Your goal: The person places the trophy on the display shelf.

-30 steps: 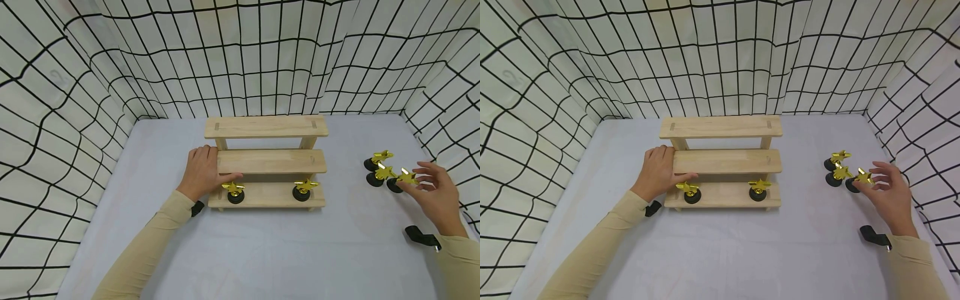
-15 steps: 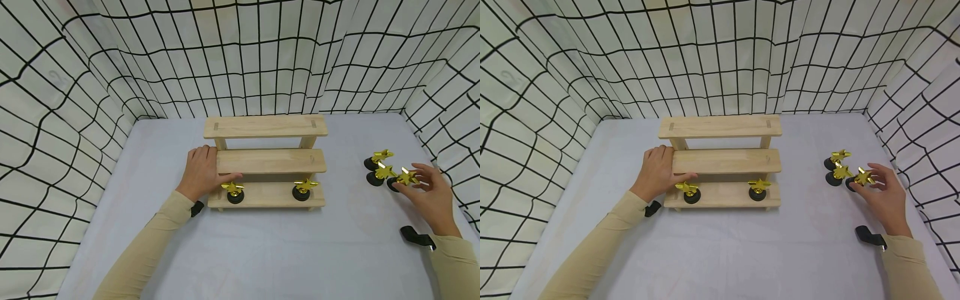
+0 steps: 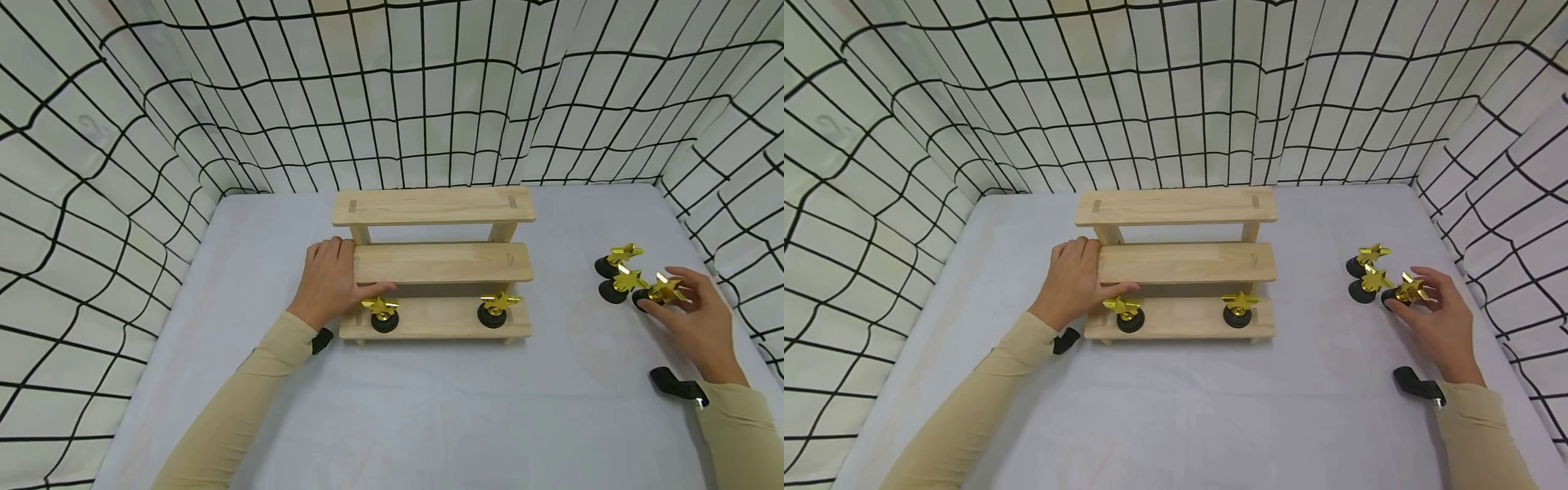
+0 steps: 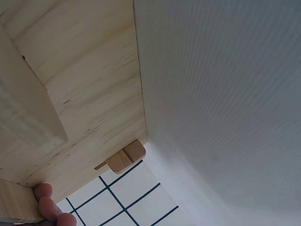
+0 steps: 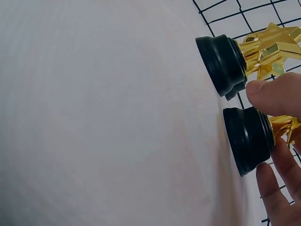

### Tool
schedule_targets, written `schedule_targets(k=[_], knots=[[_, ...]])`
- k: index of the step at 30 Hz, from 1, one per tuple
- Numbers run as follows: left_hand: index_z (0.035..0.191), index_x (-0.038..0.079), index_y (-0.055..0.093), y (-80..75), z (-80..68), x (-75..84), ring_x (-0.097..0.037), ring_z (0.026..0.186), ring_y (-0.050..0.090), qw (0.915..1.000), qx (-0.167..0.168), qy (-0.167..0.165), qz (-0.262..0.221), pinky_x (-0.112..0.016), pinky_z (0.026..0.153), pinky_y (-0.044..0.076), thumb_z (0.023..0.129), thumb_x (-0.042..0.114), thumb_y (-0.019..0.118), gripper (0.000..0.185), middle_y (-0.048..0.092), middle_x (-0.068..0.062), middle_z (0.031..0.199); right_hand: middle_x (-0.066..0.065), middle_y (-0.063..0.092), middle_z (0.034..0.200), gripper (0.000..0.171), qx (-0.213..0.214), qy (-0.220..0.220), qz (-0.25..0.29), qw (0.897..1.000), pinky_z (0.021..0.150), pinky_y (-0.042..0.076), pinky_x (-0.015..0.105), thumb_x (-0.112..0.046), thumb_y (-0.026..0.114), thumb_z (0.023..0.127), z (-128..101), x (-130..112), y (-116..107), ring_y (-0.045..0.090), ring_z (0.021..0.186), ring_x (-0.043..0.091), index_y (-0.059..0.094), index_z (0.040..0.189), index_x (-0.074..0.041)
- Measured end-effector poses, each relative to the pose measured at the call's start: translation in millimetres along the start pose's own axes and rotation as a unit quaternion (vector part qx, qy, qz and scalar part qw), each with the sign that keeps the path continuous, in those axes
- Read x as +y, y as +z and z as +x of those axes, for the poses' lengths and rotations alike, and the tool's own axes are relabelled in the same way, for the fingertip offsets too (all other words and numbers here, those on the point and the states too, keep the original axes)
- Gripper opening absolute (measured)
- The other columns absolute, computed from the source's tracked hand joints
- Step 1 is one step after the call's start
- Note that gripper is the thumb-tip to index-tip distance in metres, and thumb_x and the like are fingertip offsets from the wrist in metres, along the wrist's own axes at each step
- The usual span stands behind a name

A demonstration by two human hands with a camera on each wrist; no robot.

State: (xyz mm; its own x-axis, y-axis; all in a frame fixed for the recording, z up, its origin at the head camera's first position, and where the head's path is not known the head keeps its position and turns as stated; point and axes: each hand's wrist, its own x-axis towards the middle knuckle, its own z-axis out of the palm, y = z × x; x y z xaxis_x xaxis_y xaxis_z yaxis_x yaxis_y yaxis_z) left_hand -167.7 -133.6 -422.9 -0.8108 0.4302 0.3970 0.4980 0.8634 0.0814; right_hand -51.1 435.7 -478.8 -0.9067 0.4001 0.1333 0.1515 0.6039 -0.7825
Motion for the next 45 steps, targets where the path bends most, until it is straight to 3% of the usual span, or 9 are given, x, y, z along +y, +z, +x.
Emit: schedule_targets(k=[6,15,22,45], knots=[[0.100,0.000,0.056,0.1,0.8,-0.2,-0.038,0.095,0.059,0.9999,-0.009,-0.003,0.003,-0.050,0.088,0.041,0.066,0.079,0.077,0.089,0.059,-0.016,0.095,-0.037,0.041,0.117,0.075,-0.018,0.003,-0.013,1.000,0.083,0.038,-0.006,-0.016,0.082,0.088,-0.4,0.9,-0.3,0.045,0.100,-0.021,0.046,0.152,-0.033],[0.101,-0.001,0.057,0.0,1.4,0.4,-0.039,0.095,0.059,0.9999,-0.009,-0.003,0.006,-0.050,0.088,0.041,0.067,0.079,0.077,0.089,0.060,-0.017,0.096,-0.038,0.040,0.116,0.077,-0.020,-0.009,-0.020,1.000,0.084,0.037,-0.007,-0.011,0.081,0.089,0.6,4.5,1.3,0.044,0.101,-0.022,0.045,0.153,-0.032],[0.101,-0.001,0.057,0.2,1.4,0.4,-0.039,0.095,0.060,0.9999,-0.007,-0.001,0.008,-0.050,0.088,0.042,0.067,0.079,0.077,0.090,0.061,-0.018,0.098,-0.036,0.042,0.116,0.068,-0.014,-0.015,-0.012,1.000,0.086,0.037,-0.007,-0.007,0.081,0.088,-0.3,5.0,2.6,0.046,0.102,-0.021,0.050,0.145,-0.028],[0.100,-0.001,0.057,-0.4,1.3,1.2,-0.039,0.093,0.060,1.0000,0.006,0.007,0.001,-0.051,0.087,0.042,0.066,0.076,0.080,0.088,0.060,-0.018,0.094,-0.037,0.042,0.110,0.060,-0.028,0.005,-0.043,0.999,0.084,0.038,-0.007,-0.019,0.079,0.092,0.9,1.6,2.4,0.041,0.098,-0.024,0.050,0.142,-0.033]])
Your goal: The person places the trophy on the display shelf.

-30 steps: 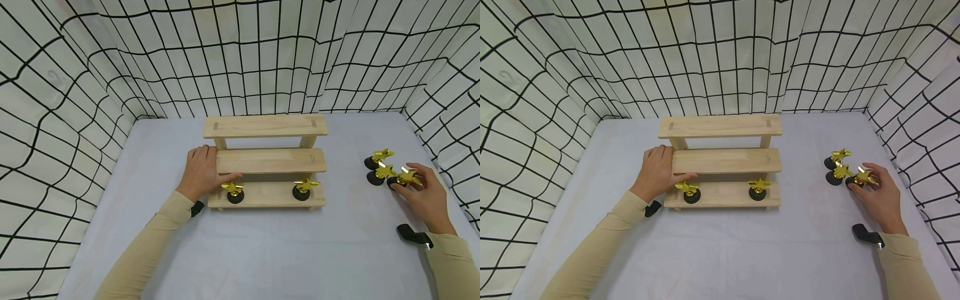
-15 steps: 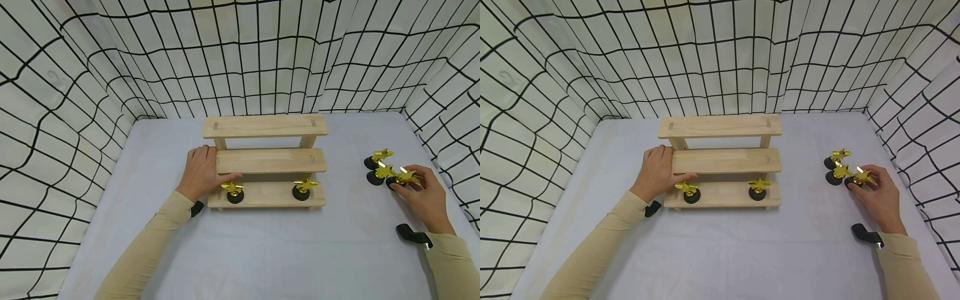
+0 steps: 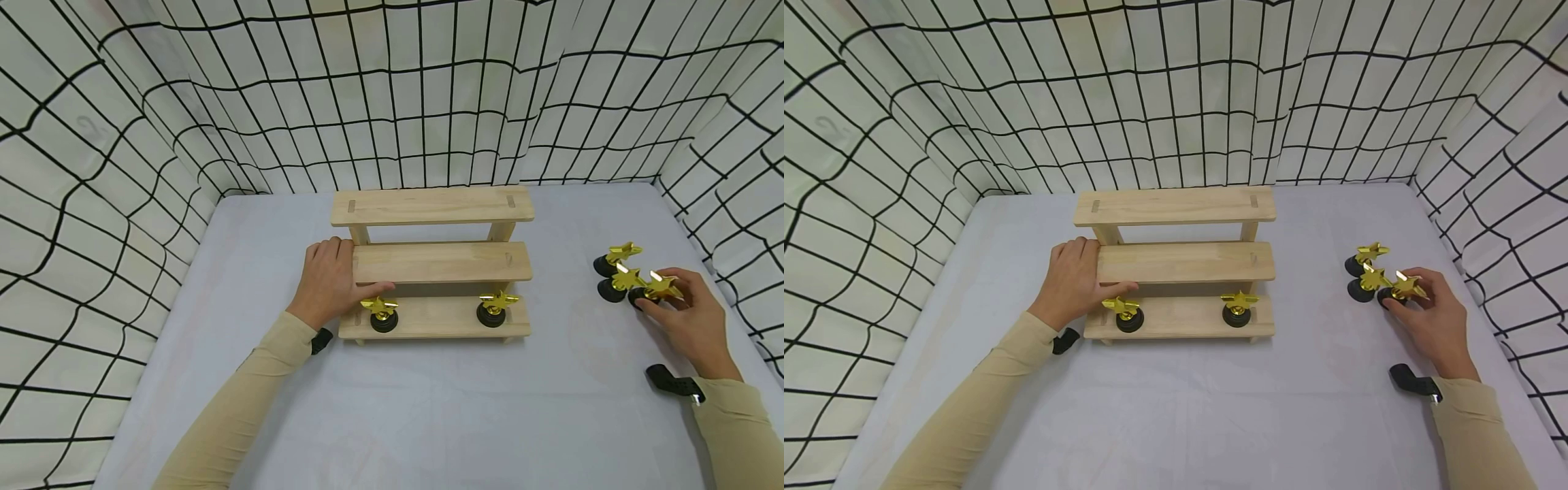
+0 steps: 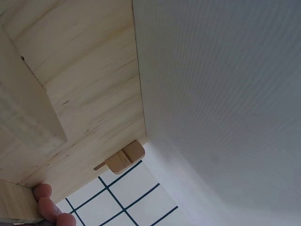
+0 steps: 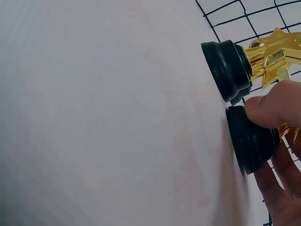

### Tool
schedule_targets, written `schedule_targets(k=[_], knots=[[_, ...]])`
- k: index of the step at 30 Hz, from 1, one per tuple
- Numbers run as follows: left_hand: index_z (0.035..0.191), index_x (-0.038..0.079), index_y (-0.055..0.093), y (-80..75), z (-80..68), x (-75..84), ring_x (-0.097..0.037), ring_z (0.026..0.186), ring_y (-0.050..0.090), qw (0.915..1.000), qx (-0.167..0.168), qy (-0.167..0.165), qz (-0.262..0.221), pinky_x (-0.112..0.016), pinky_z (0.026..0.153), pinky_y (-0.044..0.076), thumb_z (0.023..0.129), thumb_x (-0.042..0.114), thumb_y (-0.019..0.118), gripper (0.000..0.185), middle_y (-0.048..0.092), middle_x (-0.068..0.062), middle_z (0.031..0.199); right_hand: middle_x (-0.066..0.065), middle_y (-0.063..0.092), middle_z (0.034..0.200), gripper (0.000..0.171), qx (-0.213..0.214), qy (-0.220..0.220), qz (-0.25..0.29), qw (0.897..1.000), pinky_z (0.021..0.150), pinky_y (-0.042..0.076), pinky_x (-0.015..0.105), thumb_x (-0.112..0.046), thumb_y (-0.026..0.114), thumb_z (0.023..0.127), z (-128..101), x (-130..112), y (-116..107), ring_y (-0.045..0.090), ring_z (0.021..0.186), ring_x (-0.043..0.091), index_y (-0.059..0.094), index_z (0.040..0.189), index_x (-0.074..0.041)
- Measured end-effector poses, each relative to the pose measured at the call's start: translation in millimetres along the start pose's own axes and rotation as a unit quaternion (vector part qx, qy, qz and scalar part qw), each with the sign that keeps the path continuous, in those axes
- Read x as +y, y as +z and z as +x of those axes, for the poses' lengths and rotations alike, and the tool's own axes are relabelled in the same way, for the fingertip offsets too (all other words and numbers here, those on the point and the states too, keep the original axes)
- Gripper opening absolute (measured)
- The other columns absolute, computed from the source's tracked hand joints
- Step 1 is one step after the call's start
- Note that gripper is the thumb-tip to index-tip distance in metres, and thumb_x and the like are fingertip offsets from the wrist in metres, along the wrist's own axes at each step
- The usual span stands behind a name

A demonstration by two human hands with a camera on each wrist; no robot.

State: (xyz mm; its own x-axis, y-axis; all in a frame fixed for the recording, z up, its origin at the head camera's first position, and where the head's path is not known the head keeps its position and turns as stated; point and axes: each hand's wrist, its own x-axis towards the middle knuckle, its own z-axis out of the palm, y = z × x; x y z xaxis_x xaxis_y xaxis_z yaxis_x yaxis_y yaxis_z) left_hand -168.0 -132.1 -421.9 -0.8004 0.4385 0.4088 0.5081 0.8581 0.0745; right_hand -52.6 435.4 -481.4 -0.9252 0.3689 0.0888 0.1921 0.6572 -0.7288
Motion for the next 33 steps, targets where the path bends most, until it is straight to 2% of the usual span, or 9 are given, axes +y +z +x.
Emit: schedule_targets(k=[7,11,17,20,26,33], knots=[[0.100,-0.001,0.057,1.0,0.1,-1.4,-0.039,0.093,0.060,1.0000,-0.003,-0.001,0.002,-0.050,0.087,0.042,0.066,0.077,0.080,0.088,0.060,-0.017,0.094,-0.039,0.046,0.108,0.059,0.003,-0.018,0.010,1.000,0.082,0.039,-0.007,-0.011,0.081,0.089,0.8,-5.2,-7.3,0.045,0.093,-0.027,0.054,0.138,-0.027],[0.101,-0.001,0.057,2.0,0.5,-2.0,-0.039,0.095,0.059,1.0000,-0.003,-0.001,0.002,-0.051,0.088,0.042,0.066,0.076,0.080,0.088,0.060,-0.018,0.095,-0.039,0.044,0.107,0.058,0.000,-0.009,-0.005,1.000,0.081,0.039,-0.007,-0.014,0.081,0.090,0.3,-8.5,-11.6,0.043,0.094,-0.027,0.052,0.139,-0.029],[0.101,-0.001,0.057,2.5,0.0,-2.5,-0.040,0.095,0.059,1.0000,-0.001,-0.004,0.002,-0.051,0.089,0.042,0.066,0.078,0.079,0.089,0.060,-0.017,0.095,-0.037,0.042,0.106,0.056,0.010,-0.013,-0.035,0.999,0.085,0.040,-0.007,-0.016,0.078,0.092,0.8,-14.6,-15.5,0.040,0.095,-0.026,0.050,0.141,-0.019],[0.101,-0.001,0.057,2.7,-0.4,-2.9,-0.039,0.095,0.059,1.0000,0.005,-0.003,0.003,-0.050,0.088,0.042,0.065,0.078,0.080,0.089,0.060,-0.017,0.095,-0.037,0.042,0.106,0.058,0.011,-0.015,-0.041,0.999,0.085,0.039,-0.007,-0.018,0.078,0.093,0.6,-18.6,-18.4,0.040,0.095,-0.026,0.049,0.143,-0.021],[0.099,0.000,0.057,3.6,-0.5,-3.9,-0.039,0.095,0.060,0.9999,0.012,-0.002,0.004,-0.049,0.088,0.042,0.065,0.080,0.078,0.089,0.060,-0.017,0.094,-0.039,0.041,0.105,0.060,0.006,-0.010,-0.058,0.998,0.078,0.039,-0.006,-0.023,0.078,0.093,2.0,-28.4,-24.2,0.040,0.090,-0.029,0.048,0.145,-0.026],[0.103,-0.001,0.058,2.7,-1.1,-3.5,-0.038,0.097,0.060,1.0000,-0.001,-0.006,-0.001,-0.050,0.089,0.042,0.067,0.081,0.076,0.091,0.061,-0.017,0.096,-0.038,0.040,0.111,0.064,0.015,-0.036,-0.052,0.998,0.089,0.039,-0.006,-0.017,0.079,0.092,4.0,-38.5,-28.6,0.039,0.094,-0.029,0.047,0.147,-0.026]])
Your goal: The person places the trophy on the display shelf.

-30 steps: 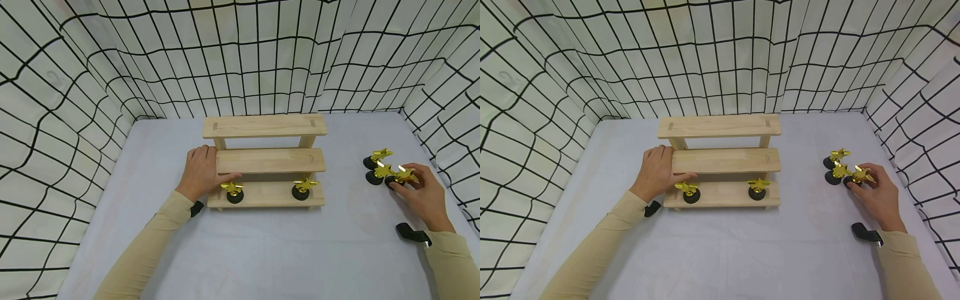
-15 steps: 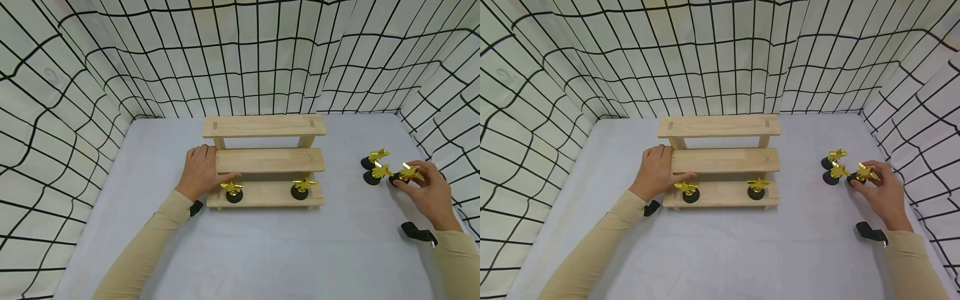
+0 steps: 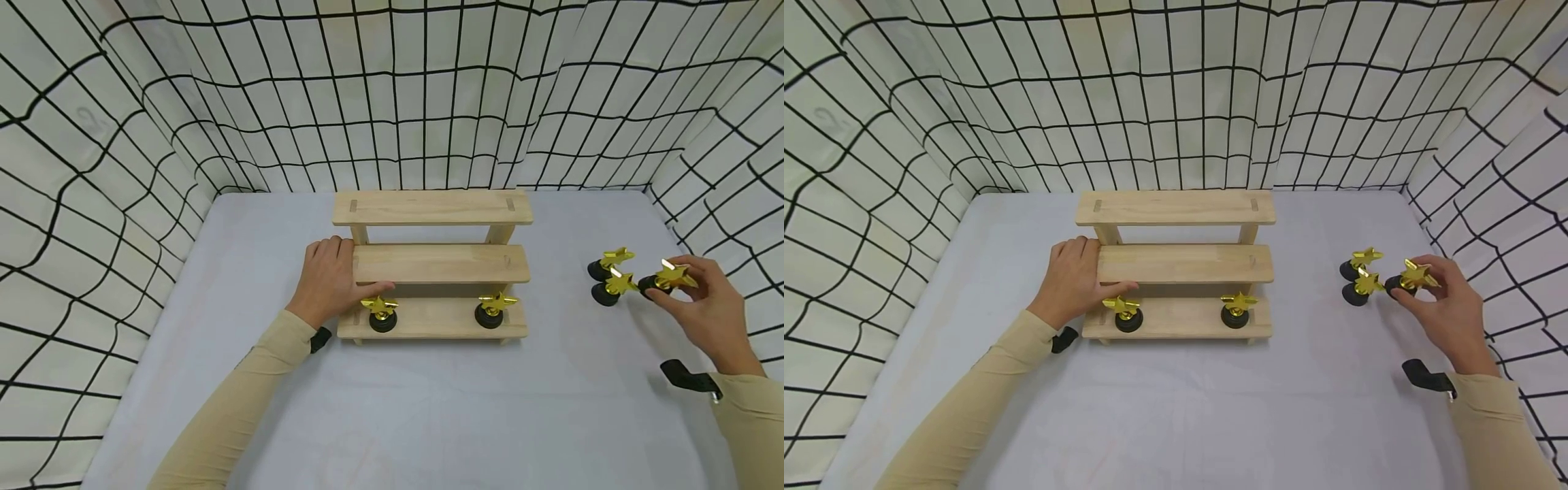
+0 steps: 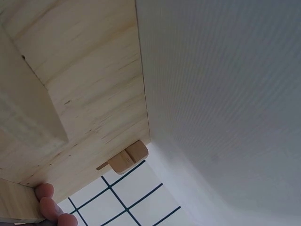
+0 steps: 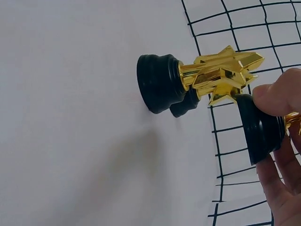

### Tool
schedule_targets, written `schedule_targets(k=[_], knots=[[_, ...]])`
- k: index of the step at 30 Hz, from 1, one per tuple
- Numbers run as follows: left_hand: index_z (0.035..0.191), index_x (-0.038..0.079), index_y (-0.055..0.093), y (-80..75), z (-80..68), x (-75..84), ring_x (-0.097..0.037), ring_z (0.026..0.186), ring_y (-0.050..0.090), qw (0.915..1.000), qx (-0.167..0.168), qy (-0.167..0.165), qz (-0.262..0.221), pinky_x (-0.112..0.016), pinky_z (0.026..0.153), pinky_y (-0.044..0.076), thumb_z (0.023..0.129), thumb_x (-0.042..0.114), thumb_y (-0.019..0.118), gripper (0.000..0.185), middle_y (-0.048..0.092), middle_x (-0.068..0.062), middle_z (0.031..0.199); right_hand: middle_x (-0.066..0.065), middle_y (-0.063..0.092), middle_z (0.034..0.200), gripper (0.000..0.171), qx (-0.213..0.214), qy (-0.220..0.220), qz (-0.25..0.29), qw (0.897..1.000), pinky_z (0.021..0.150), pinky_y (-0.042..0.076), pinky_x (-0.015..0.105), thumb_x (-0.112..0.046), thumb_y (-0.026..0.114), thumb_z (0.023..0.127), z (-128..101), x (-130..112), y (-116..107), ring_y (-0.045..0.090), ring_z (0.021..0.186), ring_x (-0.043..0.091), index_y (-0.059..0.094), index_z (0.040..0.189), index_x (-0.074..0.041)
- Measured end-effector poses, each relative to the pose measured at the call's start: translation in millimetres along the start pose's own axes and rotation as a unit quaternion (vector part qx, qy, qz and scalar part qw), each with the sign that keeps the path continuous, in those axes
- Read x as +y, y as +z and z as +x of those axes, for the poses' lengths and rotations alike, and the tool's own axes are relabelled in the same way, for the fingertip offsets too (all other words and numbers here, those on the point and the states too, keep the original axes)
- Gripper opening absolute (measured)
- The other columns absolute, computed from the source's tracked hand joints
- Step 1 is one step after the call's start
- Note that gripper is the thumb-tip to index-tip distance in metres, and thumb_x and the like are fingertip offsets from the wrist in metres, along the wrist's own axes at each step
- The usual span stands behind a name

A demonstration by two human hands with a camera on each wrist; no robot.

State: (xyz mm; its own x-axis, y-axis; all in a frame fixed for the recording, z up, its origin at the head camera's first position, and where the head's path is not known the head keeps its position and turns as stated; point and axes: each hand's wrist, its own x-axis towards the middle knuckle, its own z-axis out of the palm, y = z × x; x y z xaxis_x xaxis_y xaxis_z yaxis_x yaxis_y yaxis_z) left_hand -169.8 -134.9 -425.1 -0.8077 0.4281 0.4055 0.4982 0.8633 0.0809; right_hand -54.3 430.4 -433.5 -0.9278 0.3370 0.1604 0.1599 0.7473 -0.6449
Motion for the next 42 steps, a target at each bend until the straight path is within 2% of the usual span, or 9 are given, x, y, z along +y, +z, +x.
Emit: schedule_targets(k=[5,10,16,18,24,28,31,36,42], knots=[[0.105,-0.001,0.059,-0.9,-0.8,0.2,-0.039,0.097,0.060,1.0000,-0.007,0.002,0.001,-0.049,0.090,0.042,0.068,0.083,0.073,0.093,0.061,-0.017,0.097,-0.040,0.039,0.115,0.065,-0.003,-0.003,-0.010,1.000,0.093,0.035,-0.006,-0.023,0.078,0.093,1.0,-7.8,-2.3,0.036,0.098,-0.029,0.046,0.149,-0.031],[0.104,-0.001,0.059,-0.5,-0.9,-0.4,-0.038,0.096,0.060,1.0000,-0.003,0.003,0.005,-0.049,0.088,0.042,0.068,0.084,0.072,0.093,0.061,-0.016,0.096,-0.038,0.038,0.114,0.065,-0.003,-0.011,-0.031,0.999,0.091,0.034,-0.006,-0.023,0.078,0.093,2.7,-14.7,-5.6,0.033,0.096,-0.029,0.046,0.150,-0.024],[0.104,0.000,0.058,0.4,-0.1,-0.6,-0.037,0.095,0.059,1.0000,-0.005,-0.002,0.003,-0.048,0.087,0.042,0.067,0.083,0.074,0.092,0.060,-0.016,0.096,-0.031,0.040,0.119,0.067,0.005,-0.016,-0.043,0.999,0.097,0.035,-0.004,-0.018,0.077,0.094,4.7,-20.8,-9.9,0.033,0.098,-0.028,0.044,0.152,-0.020],[0.104,0.000,0.058,0.7,0.1,-0.7,-0.037,0.095,0.059,1.0000,-0.007,-0.004,0.001,-0.048,0.088,0.041,0.067,0.083,0.074,0.092,0.060,-0.016,0.096,-0.033,0.039,0.118,0.067,0.007,-0.021,-0.043,0.999,0.097,0.034,-0.005,-0.016,0.076,0.094,5.0,-22.6,-11.4,0.033,0.097,-0.027,0.043,0.152,-0.018],[0.102,0.000,0.058,1.1,0.2,-0.9,-0.037,0.094,0.058,0.9999,-0.008,-0.009,-0.002,-0.048,0.087,0.041,0.067,0.083,0.074,0.092,0.059,-0.015,0.094,-0.045,0.034,0.109,0.067,0.017,-0.041,-0.034,0.998,0.096,0.032,-0.007,-0.010,0.077,0.092,7.1,-28.3,-15.0,0.036,0.098,-0.025,0.043,0.150,-0.013],[0.103,0.000,0.058,1.5,0.1,-0.8,-0.036,0.093,0.058,0.9999,-0.010,-0.012,-0.005,-0.047,0.087,0.041,0.067,0.084,0.074,0.092,0.059,-0.015,0.094,-0.045,0.034,0.111,0.067,0.017,-0.046,-0.032,0.998,0.104,0.032,-0.003,-0.011,0.077,0.093,8.3,-33.7,-15.8,0.035,0.102,-0.025,0.043,0.150,-0.013],[0.104,0.000,0.059,1.0,0.0,-1.0,-0.036,0.093,0.058,0.9998,-0.012,-0.013,-0.008,-0.047,0.087,0.041,0.067,0.083,0.074,0.092,0.059,-0.015,0.094,-0.044,0.036,0.113,0.067,0.018,-0.056,-0.021,0.998,0.106,0.032,-0.002,-0.008,0.077,0.092,9.1,-38.4,-15.3,0.035,0.104,-0.025,0.044,0.150,-0.013],[0.105,0.000,0.059,0.5,0.0,-0.9,-0.036,0.093,0.058,0.9998,-0.014,-0.012,-0.008,-0.047,0.087,0.041,0.067,0.083,0.074,0.093,0.059,-0.015,0.094,-0.043,0.037,0.118,0.066,0.017,-0.078,-0.001,0.997,0.103,0.031,-0.004,-0.001,0.078,0.088,10.8,-47.3,-12.9,0.038,0.105,-0.024,0.048,0.147,-0.010],[0.106,-0.001,0.059,0.5,0.3,-0.1,-0.036,0.094,0.058,0.9998,-0.013,-0.012,-0.009,-0.048,0.088,0.041,0.067,0.082,0.075,0.092,0.060,-0.016,0.096,-0.043,0.040,0.118,0.068,0.006,-0.104,0.003,0.995,0.099,0.030,-0.007,0.001,0.082,0.085,14.2,-59.1,-10.4,0.041,0.103,-0.025,0.050,0.144,-0.007]])
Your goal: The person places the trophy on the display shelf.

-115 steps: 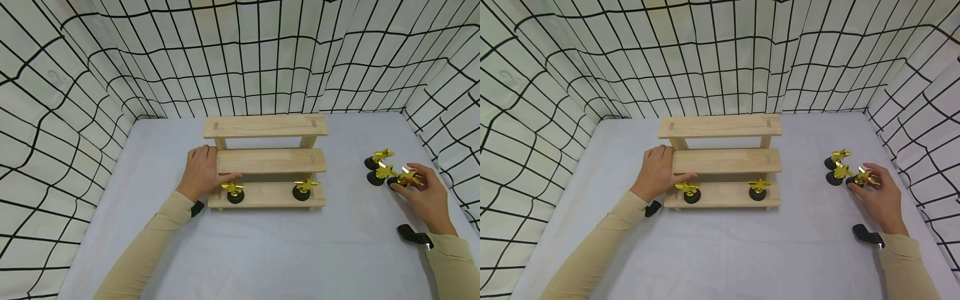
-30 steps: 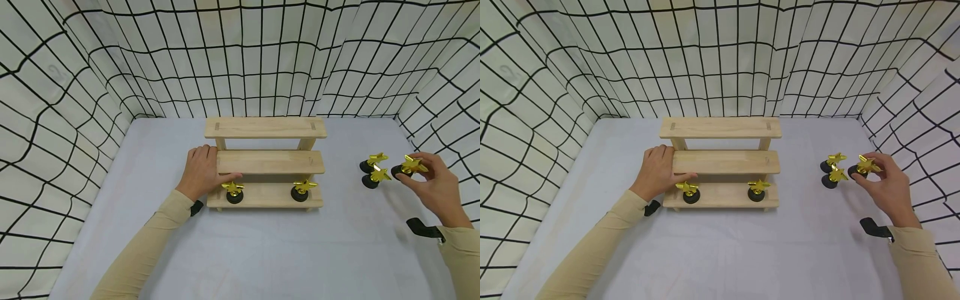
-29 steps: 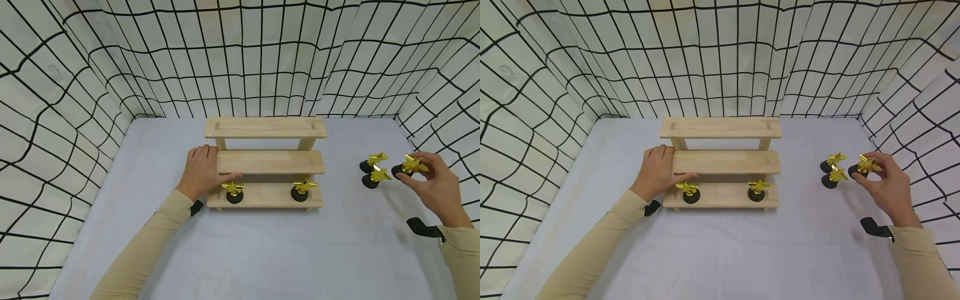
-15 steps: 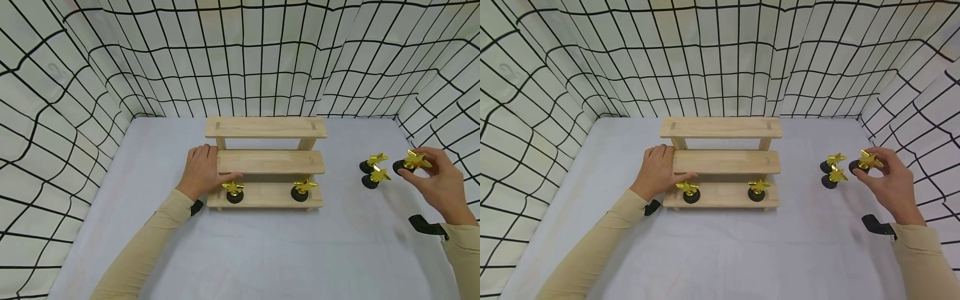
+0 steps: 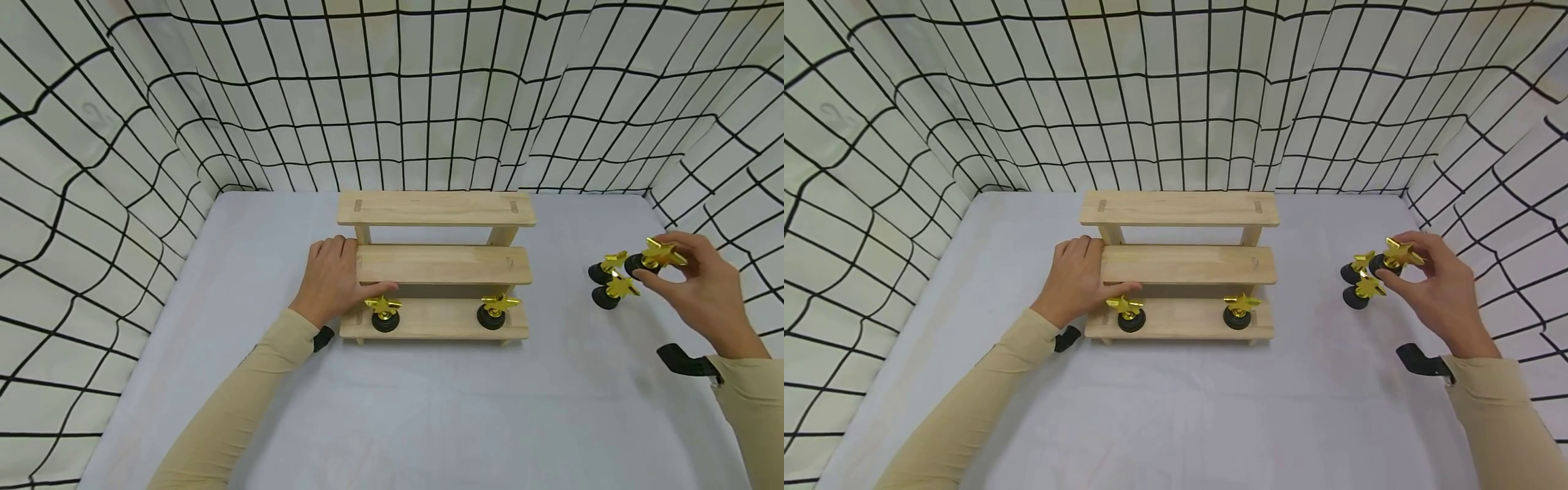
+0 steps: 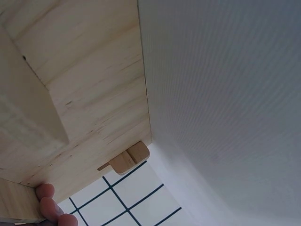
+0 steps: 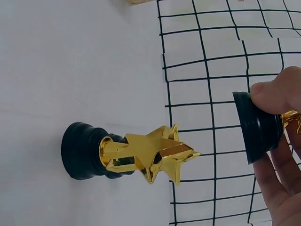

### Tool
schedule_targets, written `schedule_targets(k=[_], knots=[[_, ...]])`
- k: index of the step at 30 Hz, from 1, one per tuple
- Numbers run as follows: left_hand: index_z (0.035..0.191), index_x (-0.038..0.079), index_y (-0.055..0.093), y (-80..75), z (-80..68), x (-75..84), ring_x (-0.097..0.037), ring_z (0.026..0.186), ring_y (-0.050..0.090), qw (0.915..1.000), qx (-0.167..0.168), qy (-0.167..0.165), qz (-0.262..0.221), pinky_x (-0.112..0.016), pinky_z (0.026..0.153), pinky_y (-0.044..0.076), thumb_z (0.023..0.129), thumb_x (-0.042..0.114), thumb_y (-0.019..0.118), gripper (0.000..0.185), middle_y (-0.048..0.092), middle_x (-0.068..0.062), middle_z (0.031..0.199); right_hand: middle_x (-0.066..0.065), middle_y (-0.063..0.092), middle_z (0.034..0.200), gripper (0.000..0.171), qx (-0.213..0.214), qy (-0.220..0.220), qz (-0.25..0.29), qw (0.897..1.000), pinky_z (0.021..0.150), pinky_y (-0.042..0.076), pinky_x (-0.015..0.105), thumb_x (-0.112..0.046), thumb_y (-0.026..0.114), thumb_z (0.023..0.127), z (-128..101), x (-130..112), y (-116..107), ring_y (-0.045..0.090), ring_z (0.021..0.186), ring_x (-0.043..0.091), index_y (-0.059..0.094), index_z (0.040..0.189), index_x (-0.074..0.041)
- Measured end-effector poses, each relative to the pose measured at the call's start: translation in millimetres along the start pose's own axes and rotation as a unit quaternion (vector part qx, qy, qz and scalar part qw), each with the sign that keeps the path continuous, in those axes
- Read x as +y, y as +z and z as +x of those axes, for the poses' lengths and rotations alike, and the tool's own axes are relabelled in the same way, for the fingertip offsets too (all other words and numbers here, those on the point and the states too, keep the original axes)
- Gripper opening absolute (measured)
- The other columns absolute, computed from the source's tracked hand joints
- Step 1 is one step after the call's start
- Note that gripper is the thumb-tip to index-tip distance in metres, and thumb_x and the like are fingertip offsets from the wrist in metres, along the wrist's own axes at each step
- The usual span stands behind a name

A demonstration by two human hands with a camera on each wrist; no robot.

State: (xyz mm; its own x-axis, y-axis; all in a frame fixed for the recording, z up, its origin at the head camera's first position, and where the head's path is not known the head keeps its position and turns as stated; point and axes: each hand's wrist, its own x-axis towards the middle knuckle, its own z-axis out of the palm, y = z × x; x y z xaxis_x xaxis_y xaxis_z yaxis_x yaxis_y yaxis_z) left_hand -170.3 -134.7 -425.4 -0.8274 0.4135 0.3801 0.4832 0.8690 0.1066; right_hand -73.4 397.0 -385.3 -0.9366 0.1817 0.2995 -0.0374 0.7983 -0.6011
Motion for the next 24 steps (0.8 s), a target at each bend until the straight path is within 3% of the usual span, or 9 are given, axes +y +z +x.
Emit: schedule_targets(k=[5,13,24], knots=[[0.106,-0.001,0.059,0.6,0.3,0.2,-0.037,0.096,0.059,1.0000,-0.001,-0.001,0.001,-0.048,0.090,0.042,0.067,0.082,0.075,0.093,0.060,-0.016,0.097,-0.041,0.044,0.120,0.070,-0.005,-0.026,0.020,0.999,0.098,0.032,-0.007,0.006,0.083,0.080,5.8,-11.2,4.3,0.046,0.104,-0.023,0.051,0.141,-0.006],[0.105,-0.001,0.059,-0.4,0.1,0.5,-0.037,0.097,0.059,1.0000,-0.001,0.003,0.004,-0.048,0.089,0.042,0.068,0.083,0.073,0.093,0.061,-0.017,0.099,-0.038,0.048,0.113,0.067,-0.029,-0.038,0.015,0.999,0.096,0.030,-0.009,0.000,0.086,0.080,8.3,-30.9,9.1,0.047,0.102,-0.022,0.056,0.138,-0.013],[0.106,0.000,0.059,0.1,-0.1,-0.1,-0.037,0.098,0.059,1.0000,-0.004,-0.002,0.000,-0.048,0.090,0.042,0.069,0.084,0.072,0.093,0.061,-0.015,0.099,-0.037,0.052,0.110,0.065,-0.029,-0.093,0.039,0.994,0.096,0.032,-0.007,0.006,0.087,0.076,9.3,-57.9,23.7,0.051,0.098,-0.020,0.060,0.133,-0.009]])
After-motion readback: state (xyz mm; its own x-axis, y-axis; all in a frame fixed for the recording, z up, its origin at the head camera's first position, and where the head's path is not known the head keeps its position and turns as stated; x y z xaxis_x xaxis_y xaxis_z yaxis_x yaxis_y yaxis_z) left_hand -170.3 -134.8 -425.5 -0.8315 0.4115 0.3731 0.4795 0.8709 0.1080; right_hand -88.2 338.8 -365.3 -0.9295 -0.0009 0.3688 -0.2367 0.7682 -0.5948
